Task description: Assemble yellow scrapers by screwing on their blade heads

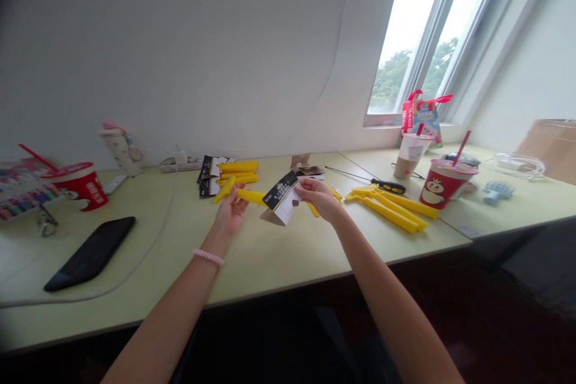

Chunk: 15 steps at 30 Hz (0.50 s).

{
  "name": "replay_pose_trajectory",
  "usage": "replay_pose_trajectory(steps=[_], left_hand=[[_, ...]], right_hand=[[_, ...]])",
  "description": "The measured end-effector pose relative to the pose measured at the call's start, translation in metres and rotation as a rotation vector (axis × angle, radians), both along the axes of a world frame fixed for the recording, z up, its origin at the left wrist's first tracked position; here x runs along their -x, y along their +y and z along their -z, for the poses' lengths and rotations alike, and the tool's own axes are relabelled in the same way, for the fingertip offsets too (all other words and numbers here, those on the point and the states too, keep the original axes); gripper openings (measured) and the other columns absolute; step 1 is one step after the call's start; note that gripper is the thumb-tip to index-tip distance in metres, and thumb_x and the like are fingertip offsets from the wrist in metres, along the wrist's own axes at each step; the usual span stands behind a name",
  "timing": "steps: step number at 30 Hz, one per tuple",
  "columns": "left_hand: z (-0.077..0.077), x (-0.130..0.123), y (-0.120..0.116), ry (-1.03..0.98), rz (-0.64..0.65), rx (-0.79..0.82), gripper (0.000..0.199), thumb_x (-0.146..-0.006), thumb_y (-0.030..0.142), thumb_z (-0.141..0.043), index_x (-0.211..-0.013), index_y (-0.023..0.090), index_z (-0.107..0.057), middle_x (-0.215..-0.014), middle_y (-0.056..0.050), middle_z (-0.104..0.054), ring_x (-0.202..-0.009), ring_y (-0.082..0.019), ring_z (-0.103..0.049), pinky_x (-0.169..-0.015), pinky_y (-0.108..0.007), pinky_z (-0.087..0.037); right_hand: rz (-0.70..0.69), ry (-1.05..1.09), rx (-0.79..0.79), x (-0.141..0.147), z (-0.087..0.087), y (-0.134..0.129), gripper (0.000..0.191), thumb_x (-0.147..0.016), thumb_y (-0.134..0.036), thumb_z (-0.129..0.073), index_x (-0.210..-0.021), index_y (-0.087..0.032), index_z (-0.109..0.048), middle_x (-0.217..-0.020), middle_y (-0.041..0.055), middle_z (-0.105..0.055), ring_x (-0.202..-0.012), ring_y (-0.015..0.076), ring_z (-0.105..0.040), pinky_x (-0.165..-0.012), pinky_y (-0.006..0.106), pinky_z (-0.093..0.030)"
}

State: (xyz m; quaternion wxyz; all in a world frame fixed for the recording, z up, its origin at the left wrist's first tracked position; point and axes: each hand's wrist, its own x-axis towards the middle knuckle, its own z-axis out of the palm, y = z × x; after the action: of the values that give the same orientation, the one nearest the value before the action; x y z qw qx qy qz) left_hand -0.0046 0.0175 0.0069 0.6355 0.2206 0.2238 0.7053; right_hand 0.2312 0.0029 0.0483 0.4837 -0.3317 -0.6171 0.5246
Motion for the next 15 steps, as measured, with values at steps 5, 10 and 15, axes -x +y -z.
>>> replay_pose_trajectory(steps=[5,10,15], left_hand=[[0.0044,-0.0057,0.0009,0.074,0.067,-0.069,0.019,-0.071,0.021,-0.065,-0.086,0.015,-0.056,-0.088,-0.006,-0.066,-0.079,-0.016,-0.065,-0.071,-0.028,-0.052],[0.0059,-0.0060,0.0032,0.023,0.045,-0.065,0.014,-0.073,0.021,-0.064,-0.083,0.014,-0.056,-0.081,-0.004,-0.066,-0.079,-0.014,-0.065,-0.076,-0.028,-0.051],[0.0050,-0.0101,0.0017,0.044,0.050,-0.048,0.014,-0.073,0.022,-0.063,-0.083,0.015,-0.056,-0.080,-0.004,-0.065,-0.078,-0.014,-0.065,-0.077,-0.029,-0.050]], right_hand=[[-0.012,-0.153,-0.046,0.0002,-0.0030,-0.0039,0.025,-0.069,-0.039,-0.064,-0.074,-0.017,-0.053,-0.066,-0.0010,-0.054,-0.060,0.0104,-0.053,-0.057,0.024,-0.043],[-0.062,-0.194,-0.066,-0.0055,-0.0029,-0.0094,0.027,-0.073,-0.041,-0.060,-0.079,-0.017,-0.052,-0.071,0.0007,-0.056,-0.064,0.0116,-0.055,-0.058,0.024,-0.043],[-0.073,-0.221,-0.010,-0.0074,0.0020,-0.0075,0.029,-0.073,-0.044,-0.059,-0.080,-0.017,-0.051,-0.072,0.0014,-0.057,-0.064,0.0121,-0.057,-0.060,0.025,-0.045]])
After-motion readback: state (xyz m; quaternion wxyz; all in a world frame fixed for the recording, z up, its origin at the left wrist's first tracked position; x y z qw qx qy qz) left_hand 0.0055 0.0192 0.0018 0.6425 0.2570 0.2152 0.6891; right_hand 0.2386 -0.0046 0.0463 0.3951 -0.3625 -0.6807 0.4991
